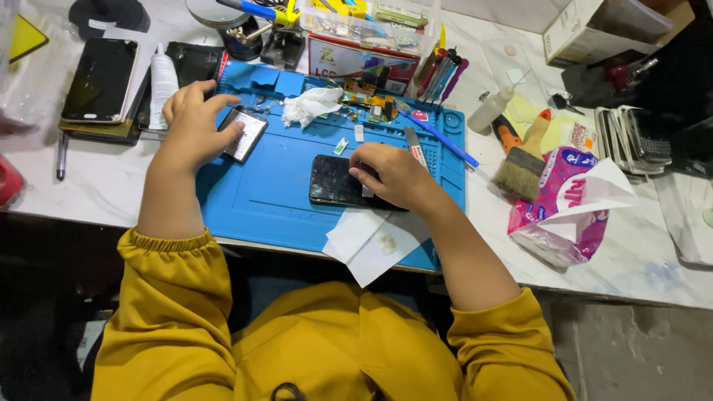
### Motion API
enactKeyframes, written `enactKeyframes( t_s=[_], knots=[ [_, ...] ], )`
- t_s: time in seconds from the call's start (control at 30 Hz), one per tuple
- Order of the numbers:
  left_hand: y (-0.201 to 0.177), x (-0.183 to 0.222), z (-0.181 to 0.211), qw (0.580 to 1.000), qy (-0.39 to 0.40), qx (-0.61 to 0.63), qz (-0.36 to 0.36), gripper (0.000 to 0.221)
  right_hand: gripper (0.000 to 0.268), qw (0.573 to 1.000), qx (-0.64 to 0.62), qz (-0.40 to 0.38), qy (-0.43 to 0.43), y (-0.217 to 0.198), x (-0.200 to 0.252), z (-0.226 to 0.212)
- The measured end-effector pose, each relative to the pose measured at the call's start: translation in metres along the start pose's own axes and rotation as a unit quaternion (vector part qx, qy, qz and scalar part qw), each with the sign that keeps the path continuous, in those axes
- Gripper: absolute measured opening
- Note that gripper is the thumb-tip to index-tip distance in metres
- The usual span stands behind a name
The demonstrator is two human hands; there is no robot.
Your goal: Repairing a smartphone by applying adhesive to the frame and cleaning the screen
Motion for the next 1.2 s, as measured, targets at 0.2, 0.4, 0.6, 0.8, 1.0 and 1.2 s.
enactKeyframes(
  t_s=[0.2, 0.4, 0.6, 0.8, 1.0, 1.2],
  knots=[
    [0.000, -0.001, -0.001, 1.000, 0.016, 0.007, 0.014, 0.039, 0.005, 1.000, 0.013, 0.011, 0.001, 0.002, -0.001, 0.007],
    [-0.050, 0.011, 0.037, 0.883, 0.009, 0.468, 0.046, 0.021, 0.005, 0.999, 0.024, 0.020, -0.012, 0.005, 0.001, 0.026],
    [-0.060, 0.041, 0.079, 0.941, 0.110, 0.308, 0.090, 0.012, 0.007, 0.999, 0.027, 0.039, -0.013, 0.006, 0.005, 0.033],
    [-0.086, 0.115, 0.008, 0.980, -0.052, -0.131, 0.137, 0.040, 0.007, 0.999, 0.030, 0.029, -0.008, 0.015, 0.005, 0.038],
    [-0.078, 0.136, -0.029, 0.973, -0.165, -0.163, 0.002, 0.039, 0.005, 0.998, 0.035, 0.040, -0.040, 0.011, 0.004, 0.009],
    [-0.099, 0.117, 0.074, 0.975, 0.126, -0.163, 0.084, 0.046, 0.013, 0.987, -0.060, 0.145, -0.040, 0.003, 0.004, 0.026]
  ],
)
Point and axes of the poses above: each hand's wrist, its own x-axis away from the middle knuckle, its own y-axis out of the palm, z = x × y, the point moved 5 cm from there along -x, towards the middle knuckle, and after that the axes turned 3 degrees about -y, right-handed, at the moved point
